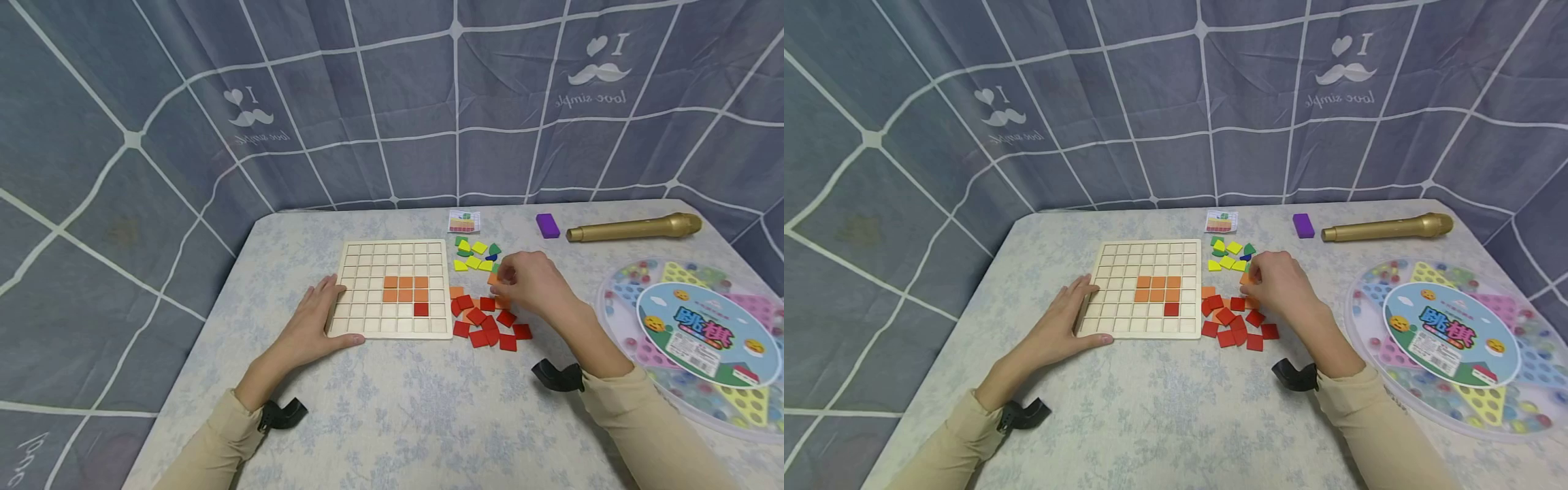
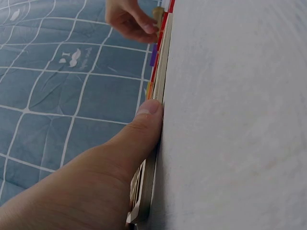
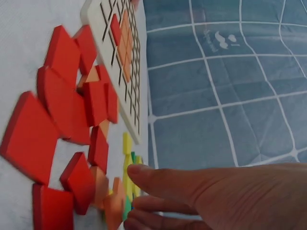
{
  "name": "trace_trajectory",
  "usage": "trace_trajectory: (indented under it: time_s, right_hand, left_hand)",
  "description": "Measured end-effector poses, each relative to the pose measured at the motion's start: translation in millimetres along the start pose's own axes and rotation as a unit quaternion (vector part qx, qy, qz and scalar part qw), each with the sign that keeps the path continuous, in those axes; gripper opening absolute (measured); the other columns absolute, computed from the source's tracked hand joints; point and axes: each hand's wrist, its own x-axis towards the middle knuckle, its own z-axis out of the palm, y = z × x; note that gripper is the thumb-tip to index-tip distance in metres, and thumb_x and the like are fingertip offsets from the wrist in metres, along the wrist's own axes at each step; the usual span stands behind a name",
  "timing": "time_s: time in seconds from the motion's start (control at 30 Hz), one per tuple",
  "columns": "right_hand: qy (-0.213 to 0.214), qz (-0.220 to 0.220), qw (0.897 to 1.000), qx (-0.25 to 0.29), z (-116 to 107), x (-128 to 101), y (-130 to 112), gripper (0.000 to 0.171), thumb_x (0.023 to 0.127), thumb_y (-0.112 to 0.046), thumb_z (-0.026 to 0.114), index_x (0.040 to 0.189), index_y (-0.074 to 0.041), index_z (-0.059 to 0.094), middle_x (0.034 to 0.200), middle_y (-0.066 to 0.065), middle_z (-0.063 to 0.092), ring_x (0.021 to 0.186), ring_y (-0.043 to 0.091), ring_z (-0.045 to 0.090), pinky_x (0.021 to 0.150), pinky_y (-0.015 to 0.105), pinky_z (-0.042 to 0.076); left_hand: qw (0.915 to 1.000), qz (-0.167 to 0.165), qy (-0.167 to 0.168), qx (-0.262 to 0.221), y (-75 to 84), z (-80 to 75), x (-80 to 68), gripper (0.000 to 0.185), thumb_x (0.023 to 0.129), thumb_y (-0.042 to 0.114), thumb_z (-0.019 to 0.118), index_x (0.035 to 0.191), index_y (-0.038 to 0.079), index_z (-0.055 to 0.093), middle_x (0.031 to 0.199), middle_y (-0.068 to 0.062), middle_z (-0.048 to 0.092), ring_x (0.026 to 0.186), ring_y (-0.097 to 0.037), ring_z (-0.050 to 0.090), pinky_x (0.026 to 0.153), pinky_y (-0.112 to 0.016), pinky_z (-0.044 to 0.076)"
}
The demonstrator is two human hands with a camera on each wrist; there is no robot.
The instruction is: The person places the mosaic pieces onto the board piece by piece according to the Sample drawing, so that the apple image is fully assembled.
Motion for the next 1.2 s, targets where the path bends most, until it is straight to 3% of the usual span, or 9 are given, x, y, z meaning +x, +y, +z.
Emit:
trace_trajectory:
  time_s: [0.27,0.47,0.7,1.0,1.2]
  right_hand:
    - [-0.019,0.021,1.000,0.007,2.7,-2.4,5.9,0.029,0.085,-0.014,0.089,0.104,0.002,0.076,0.094,0.015,0.074,0.091,0.031,0.065,0.082,0.044,0.061]
    - [0.002,0.017,1.000,0.019,3.0,-3.7,4.9,0.021,0.086,-0.009,0.084,0.102,0.001,0.075,0.092,0.014,0.073,0.089,0.030,0.064,0.076,0.040,0.062]
    - [0.045,-0.026,0.998,0.047,6.8,1.5,-5.2,0.027,0.085,-0.006,0.081,0.110,0.003,0.076,0.097,0.015,0.076,0.090,0.030,0.067,0.082,0.045,0.063]
    - [0.050,-0.121,0.989,0.064,28.8,22.5,-46.3,0.024,0.085,-0.004,0.080,0.108,0.001,0.078,0.099,0.013,0.077,0.093,0.027,0.070,0.083,0.042,0.063]
    - [0.029,-0.174,0.981,0.079,47.0,41.0,-78.8,0.022,0.087,-0.001,0.078,0.109,0.000,0.079,0.104,0.012,0.076,0.096,0.026,0.070,0.086,0.040,0.062]
  left_hand:
    - [1.0000,0.002,0.000,-0.006,2.5,-1.3,-1.1,0.104,0.082,0.055,0.086,0.157,0.001,0.039,0.173,-0.024,0.021,0.163,-0.040,0.014,0.134,-0.057,0.008]
    - [1.0000,0.005,0.003,-0.001,1.6,-1.2,-0.1,0.103,0.082,0.055,0.086,0.156,0.001,0.040,0.172,-0.025,0.022,0.163,-0.040,0.014,0.134,-0.057,0.008]
    - [1.0000,0.003,0.001,0.001,1.5,-1.4,-0.7,0.103,0.082,0.055,0.086,0.156,0.001,0.039,0.172,-0.025,0.022,0.163,-0.040,0.014,0.134,-0.058,0.009]
    - [1.0000,-0.003,-0.001,-0.002,1.1,-2.2,-0.3,0.104,0.082,0.055,0.086,0.157,0.002,0.038,0.173,-0.024,0.020,0.163,-0.040,0.013,0.134,-0.058,0.008]
    - [1.0000,-0.004,-0.004,-0.002,0.8,-2.3,0.0,0.104,0.082,0.056,0.086,0.158,0.003,0.038,0.173,-0.024,0.020,0.163,-0.039,0.013,0.134,-0.057,0.008]
